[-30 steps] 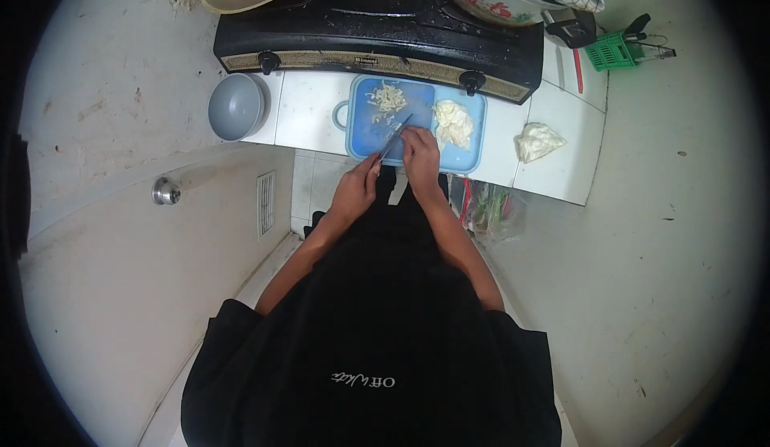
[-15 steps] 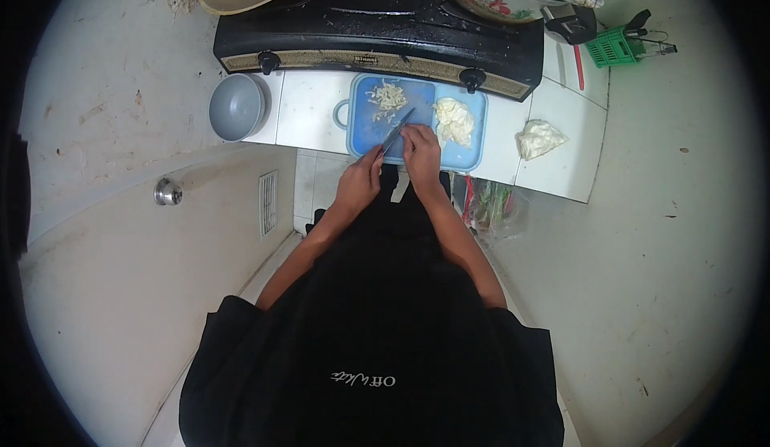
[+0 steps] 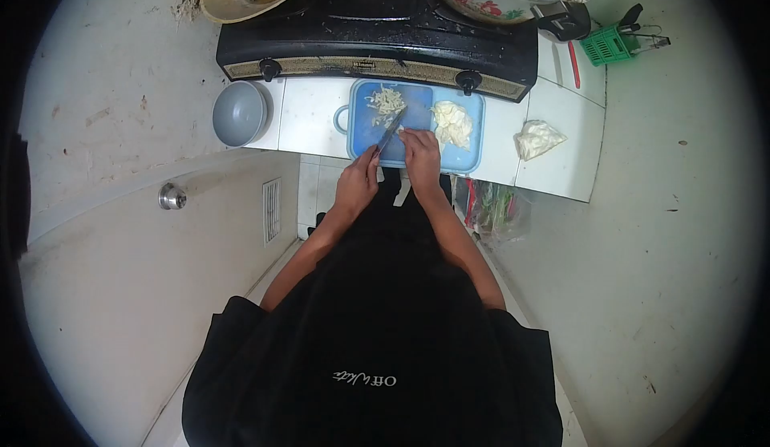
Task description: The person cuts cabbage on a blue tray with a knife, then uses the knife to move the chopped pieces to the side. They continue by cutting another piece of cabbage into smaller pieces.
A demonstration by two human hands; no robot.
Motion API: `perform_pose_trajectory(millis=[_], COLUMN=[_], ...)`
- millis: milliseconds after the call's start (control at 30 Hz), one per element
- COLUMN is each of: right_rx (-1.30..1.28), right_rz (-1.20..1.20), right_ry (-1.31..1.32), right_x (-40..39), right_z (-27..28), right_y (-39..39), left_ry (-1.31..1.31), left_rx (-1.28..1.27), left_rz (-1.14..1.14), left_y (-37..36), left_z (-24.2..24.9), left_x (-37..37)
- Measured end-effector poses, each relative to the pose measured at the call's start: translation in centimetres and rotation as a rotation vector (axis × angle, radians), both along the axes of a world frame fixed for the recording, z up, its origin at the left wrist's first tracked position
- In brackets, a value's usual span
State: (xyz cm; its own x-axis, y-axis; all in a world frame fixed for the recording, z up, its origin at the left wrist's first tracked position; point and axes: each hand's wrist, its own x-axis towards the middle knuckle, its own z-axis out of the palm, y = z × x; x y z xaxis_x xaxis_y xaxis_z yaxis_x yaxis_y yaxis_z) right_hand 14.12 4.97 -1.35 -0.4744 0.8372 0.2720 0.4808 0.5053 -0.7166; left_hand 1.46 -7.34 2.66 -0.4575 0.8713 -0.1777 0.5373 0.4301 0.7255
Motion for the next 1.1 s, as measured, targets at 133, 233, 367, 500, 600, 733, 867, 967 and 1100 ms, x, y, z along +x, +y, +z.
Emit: perform_pose_trajectory(millis=[133,233,367,500,600,733,867,967,1100], right_rx=[-0.012,0.001,-0.02,-0.03,-0.037,-0.053,-0.059,-0.058,-0.034], right_rz=[-0.001,-0.005,-0.016,-0.046,-0.051,-0.048,-0.042,-0.041,-0.042], right_ry=[-0.005,0.006,-0.002,0.011,0.004,0.021,0.013,0.015,0.031], right_x=[-0.1,-0.1,-0.2,-0.4,-0.5,-0.4,-0.4,-0.4,-0.5], right_z=[0.0,0.0,0.0,-0.1,-0.2,-0.3,-0.2,-0.3,-0.2], right_y=[0.1,0.1,0.2,0.1,0.2,0.4,0.4,0.4,0.4], left_ry=[-0.14,-0.185,-0.2,-0.198,-0.195,-0.206,-0.173,-0.163,-0.14], left_rx=[0.049,0.051,0.045,0.077,0.062,0.041,0.053,0.037,0.013], left_rz=[-0.013,-0.018,-0.019,-0.013,-0.006,-0.017,-0.022,-0.036,-0.034], left_y=[-0.6,-0.7,-0.8,-1.1,-1.1,-0.9,-0.8,-0.6,0.0], left_z=[0.0,0.8,0.8,0.8,1.0,1.1,0.9,0.6,-0.2], left_x=[0.2,0.3,0.5,0.7,0.6,0.5,0.5,0.4,0.4])
